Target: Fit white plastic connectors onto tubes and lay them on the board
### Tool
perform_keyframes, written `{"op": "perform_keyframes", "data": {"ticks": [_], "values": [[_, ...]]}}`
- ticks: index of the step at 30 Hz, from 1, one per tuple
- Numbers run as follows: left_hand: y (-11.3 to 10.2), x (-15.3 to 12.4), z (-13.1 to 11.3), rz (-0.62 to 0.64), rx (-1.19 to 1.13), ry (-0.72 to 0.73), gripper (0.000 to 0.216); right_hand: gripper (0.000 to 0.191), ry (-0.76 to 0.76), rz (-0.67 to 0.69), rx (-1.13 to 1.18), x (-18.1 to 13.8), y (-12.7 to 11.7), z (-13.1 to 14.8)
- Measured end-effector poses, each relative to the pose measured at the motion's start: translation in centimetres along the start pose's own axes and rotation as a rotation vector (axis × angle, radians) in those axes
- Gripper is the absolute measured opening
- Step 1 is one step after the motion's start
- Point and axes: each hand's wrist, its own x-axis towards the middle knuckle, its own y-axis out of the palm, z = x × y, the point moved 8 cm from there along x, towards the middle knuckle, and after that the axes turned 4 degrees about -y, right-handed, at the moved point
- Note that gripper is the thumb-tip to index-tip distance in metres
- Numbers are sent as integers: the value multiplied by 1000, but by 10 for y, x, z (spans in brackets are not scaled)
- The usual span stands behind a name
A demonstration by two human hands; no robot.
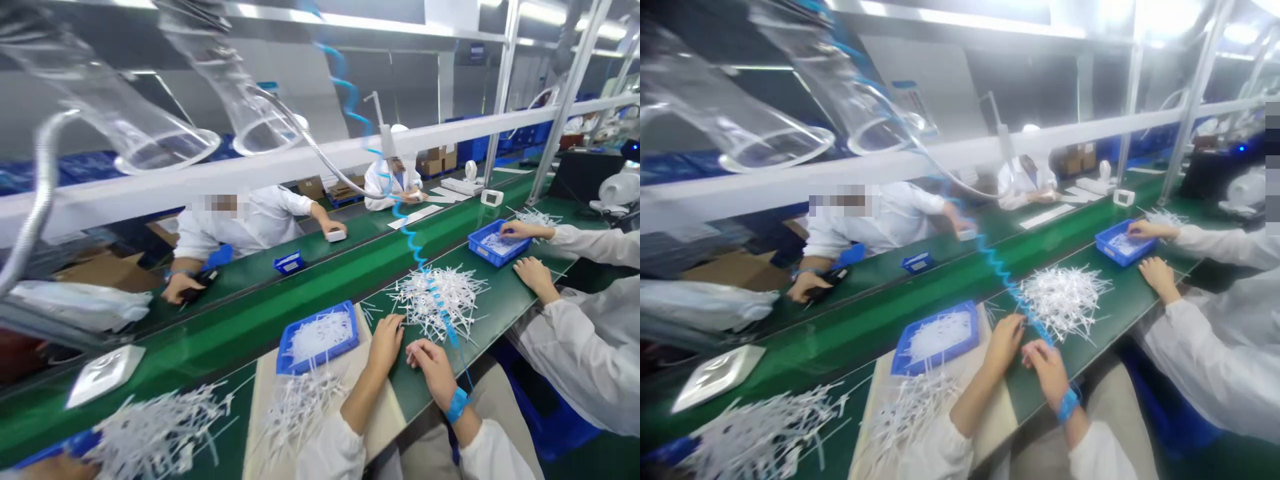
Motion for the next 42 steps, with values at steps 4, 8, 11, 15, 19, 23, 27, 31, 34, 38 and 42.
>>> {"op": "perform_keyframes", "data": {"ticks": [4,8,11,15,19,23,27,31,34,38,42], "values": [[-10,-9,1,-41,-100,20,28,53,-3,8,-5,3,-5,-3],[-28,-25,-4,-81,-231,35,23,49,7,-4,7,3,-8,3],[-39,-41,-10,-111,-302,17,16,50,47,4,16,-1,-10,9],[-40,-53,-15,-86,-324,4,11,50,136,-26,41,-4,-20,5],[-30,-56,-11,-33,-296,-20,8,44,158,-64,115,-3,-35,-4],[-18,-56,-5,73,-238,-57,9,40,188,-39,237,-3,-42,-7],[-17,-57,-9,182,-154,-46,6,39,154,-86,320,-3,-45,3],[-32,-64,-19,175,-175,-6,2,38,74,-170,267,-6,-38,18],[-40,-67,-17,155,-229,31,8,36,51,-215,175,-4,-29,18],[-42,-68,-16,159,-271,42,7,28,74,-176,49,-5,-20,10],[-42,-68,-18,180,-260,15,8,25,103,-97,-104,-8,-17,15]]}}
